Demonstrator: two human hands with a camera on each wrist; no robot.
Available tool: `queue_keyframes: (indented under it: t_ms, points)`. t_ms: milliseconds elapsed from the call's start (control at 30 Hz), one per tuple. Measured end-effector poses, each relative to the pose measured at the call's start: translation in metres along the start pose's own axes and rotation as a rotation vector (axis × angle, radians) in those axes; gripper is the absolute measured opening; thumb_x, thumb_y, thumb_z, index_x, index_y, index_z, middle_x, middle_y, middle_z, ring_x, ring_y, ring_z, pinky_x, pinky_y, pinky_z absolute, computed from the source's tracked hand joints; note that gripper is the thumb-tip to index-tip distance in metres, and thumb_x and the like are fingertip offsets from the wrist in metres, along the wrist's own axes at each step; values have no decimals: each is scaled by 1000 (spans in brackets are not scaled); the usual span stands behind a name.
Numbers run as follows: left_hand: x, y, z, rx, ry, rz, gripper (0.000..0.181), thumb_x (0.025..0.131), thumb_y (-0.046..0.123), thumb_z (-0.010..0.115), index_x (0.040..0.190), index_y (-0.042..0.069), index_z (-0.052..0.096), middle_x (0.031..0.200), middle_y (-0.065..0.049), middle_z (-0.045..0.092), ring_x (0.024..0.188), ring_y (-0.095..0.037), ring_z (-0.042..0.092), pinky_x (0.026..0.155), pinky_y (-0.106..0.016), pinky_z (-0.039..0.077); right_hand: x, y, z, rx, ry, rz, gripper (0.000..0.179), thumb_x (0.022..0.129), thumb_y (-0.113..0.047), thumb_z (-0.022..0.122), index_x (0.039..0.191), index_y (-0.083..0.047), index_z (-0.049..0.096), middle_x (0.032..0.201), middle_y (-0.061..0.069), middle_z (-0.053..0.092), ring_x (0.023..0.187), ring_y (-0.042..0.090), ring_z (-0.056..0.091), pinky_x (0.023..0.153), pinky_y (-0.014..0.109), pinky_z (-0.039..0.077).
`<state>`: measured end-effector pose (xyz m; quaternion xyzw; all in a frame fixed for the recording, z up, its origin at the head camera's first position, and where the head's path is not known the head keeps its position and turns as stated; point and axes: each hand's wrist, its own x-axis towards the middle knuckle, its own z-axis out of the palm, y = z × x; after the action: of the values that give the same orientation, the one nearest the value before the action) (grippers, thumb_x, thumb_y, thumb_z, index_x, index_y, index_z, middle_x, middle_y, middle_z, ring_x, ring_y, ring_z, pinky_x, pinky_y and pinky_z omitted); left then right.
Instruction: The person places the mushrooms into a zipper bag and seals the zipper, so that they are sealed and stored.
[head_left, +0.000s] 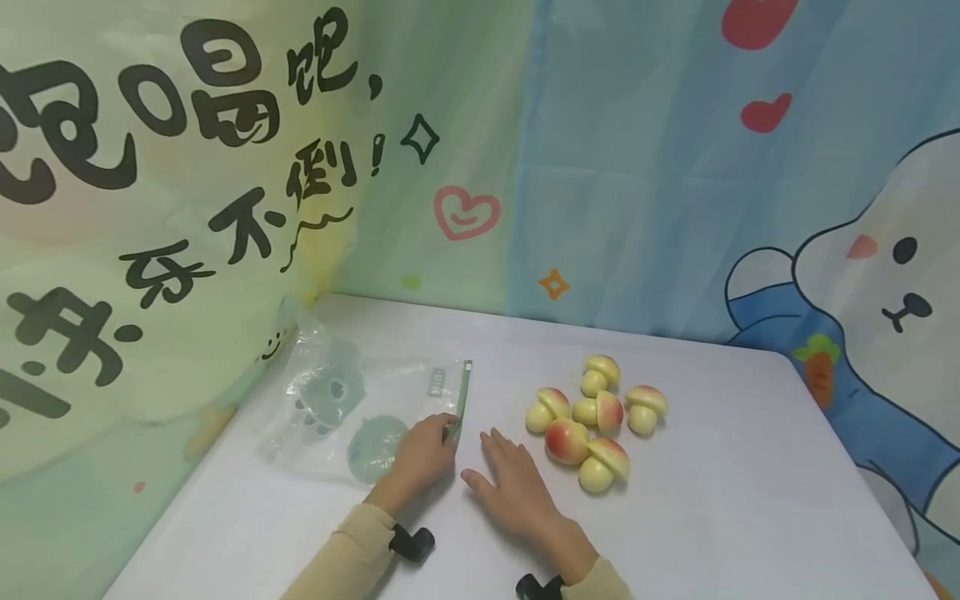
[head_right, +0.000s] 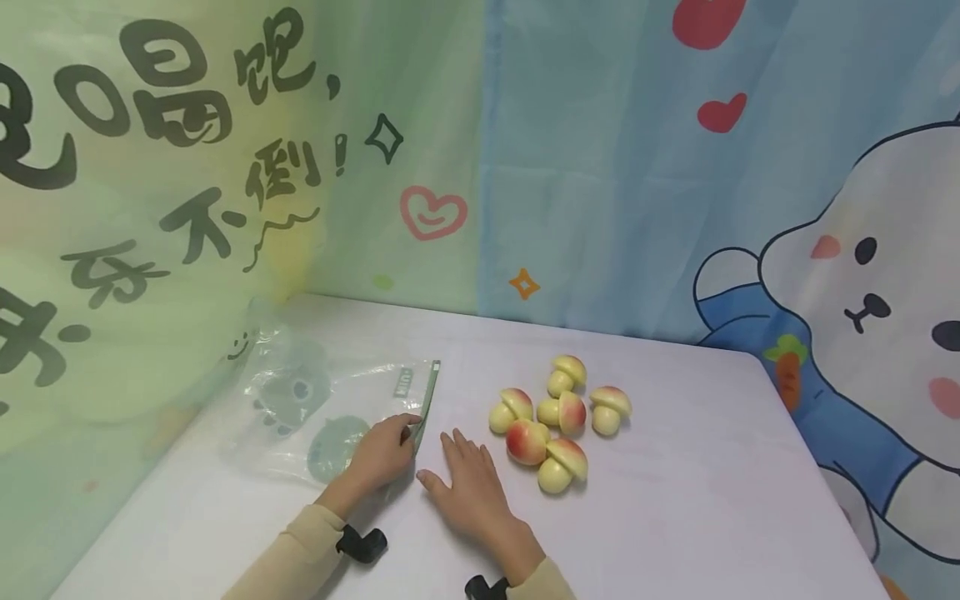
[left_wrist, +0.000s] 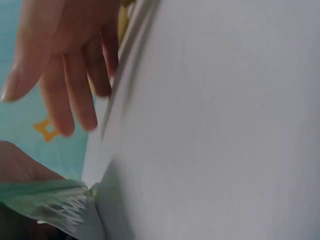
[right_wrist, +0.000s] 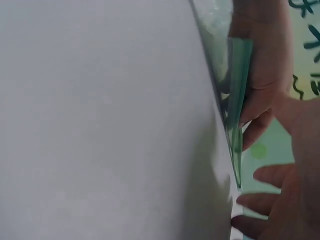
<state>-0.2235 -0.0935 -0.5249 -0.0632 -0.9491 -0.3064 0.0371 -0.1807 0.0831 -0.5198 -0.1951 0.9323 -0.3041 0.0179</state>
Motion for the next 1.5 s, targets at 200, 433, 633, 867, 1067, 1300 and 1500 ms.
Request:
queue_keyframes:
  t_ms: [200, 433, 633, 867, 1067, 1300, 1500]
  points:
    - [0, 11, 15, -157, 16, -12, 34, 87, 10, 57, 120, 7, 67, 72, 4, 57, 56, -8, 50, 48, -23, 44, 6, 4, 0, 229, 41, -2, 66, 97, -47, 53, 145, -3, 43, 150, 16, 42, 139, 35, 36, 115, 54, 27]
    - [-2, 9, 12, -229, 18, 42, 31, 85, 10, 61, 115, 8, 69, 61, 9, 50, 48, -3, 43, 42, -19, 37, 14, 8, 1, 474, 73, -9, 57, 99, -40, 54, 147, -11, 43, 151, 7, 42, 141, 29, 34, 116, 50, 28]
    - [-5, 9, 11, -256, 55, 52, 34, 84, 6, 59, 117, 4, 68, 61, 8, 50, 47, -3, 41, 41, -19, 36, 16, 9, 2, 530, 92, -62, 55, 100, -31, 54, 148, -9, 40, 152, 6, 42, 142, 29, 33, 116, 50, 26]
    - [-6, 11, 0, -363, 193, 54, 45, 81, 1, 56, 126, 1, 62, 64, 8, 49, 49, -2, 37, 44, -19, 36, 16, 7, 4, 436, 57, -76, 50, 99, -32, 55, 143, -9, 48, 146, 12, 48, 138, 31, 40, 114, 50, 31]
    - [-2, 4, -11, -414, 407, 192, 46, 77, -3, 52, 122, -3, 62, 64, 8, 50, 51, -1, 38, 43, -18, 35, 17, 10, 6, 304, 110, -50, 46, 98, -32, 57, 139, -9, 53, 140, 14, 54, 133, 34, 46, 112, 51, 35]
    - [-4, 1, -30, -212, 565, 347, 36, 77, -5, 59, 110, 5, 70, 68, 3, 61, 53, -2, 45, 45, -16, 40, 14, 12, 7, 227, 54, -11, 46, 99, -42, 53, 134, -13, 59, 141, 6, 53, 138, 36, 38, 114, 53, 29]
    - [-7, 9, -47, -84, 584, 325, 26, 78, -11, 60, 94, 5, 73, 88, -5, 62, 57, -9, 47, 48, -20, 43, 14, 13, 7, 184, 55, -75, 39, 99, -38, 54, 123, -10, 67, 140, 7, 54, 136, 36, 40, 113, 54, 31]
